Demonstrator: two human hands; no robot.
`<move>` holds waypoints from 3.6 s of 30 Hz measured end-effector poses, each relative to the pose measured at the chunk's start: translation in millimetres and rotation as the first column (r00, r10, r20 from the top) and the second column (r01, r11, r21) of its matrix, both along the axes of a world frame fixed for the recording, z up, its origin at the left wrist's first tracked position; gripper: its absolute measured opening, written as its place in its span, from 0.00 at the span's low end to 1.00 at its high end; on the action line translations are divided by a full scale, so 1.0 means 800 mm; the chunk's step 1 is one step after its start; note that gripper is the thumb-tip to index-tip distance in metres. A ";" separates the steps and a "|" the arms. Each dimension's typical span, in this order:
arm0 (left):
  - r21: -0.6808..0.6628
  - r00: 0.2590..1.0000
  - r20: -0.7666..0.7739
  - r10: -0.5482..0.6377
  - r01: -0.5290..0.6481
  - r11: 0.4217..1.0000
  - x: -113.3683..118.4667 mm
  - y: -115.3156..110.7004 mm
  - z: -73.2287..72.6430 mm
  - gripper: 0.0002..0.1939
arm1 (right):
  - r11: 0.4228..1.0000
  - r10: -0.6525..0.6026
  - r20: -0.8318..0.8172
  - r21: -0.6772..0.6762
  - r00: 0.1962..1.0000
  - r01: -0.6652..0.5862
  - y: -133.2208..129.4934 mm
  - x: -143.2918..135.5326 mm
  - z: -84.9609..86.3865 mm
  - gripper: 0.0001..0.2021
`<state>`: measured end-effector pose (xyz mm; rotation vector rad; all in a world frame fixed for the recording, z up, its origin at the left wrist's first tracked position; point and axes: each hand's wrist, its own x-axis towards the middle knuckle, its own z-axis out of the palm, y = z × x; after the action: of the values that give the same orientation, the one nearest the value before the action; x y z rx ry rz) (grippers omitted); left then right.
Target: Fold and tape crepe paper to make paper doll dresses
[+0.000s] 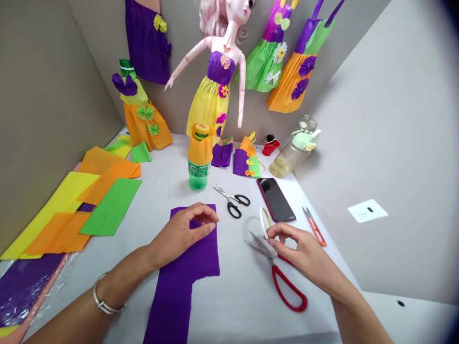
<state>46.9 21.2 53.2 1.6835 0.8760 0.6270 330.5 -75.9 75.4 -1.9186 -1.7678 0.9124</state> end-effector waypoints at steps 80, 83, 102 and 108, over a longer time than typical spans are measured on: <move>-0.375 0.939 0.329 -0.095 0.222 0.900 0.015 0.011 0.019 0.06 | 0.982 0.165 0.004 0.090 0.986 -0.164 0.034 0.021 0.047 0.19; -0.348 0.936 0.334 -0.108 0.229 0.909 0.019 0.018 0.024 0.07 | 0.972 0.223 0.081 0.059 0.971 -0.228 0.008 0.029 0.056 0.20; -0.314 0.919 0.388 -0.065 0.198 0.929 0.039 0.017 0.021 0.05 | 0.943 0.247 0.282 0.151 0.927 -0.297 -0.012 0.016 0.052 0.22; -0.327 0.908 0.413 -0.067 0.216 0.920 0.045 0.015 0.022 0.05 | 0.906 0.265 0.430 0.195 0.863 -0.375 -0.012 0.002 0.054 0.18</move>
<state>83.0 33.4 71.2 1.2113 0.5288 0.6293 332.3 -85.2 119.0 -1.7389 -2.3656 0.3500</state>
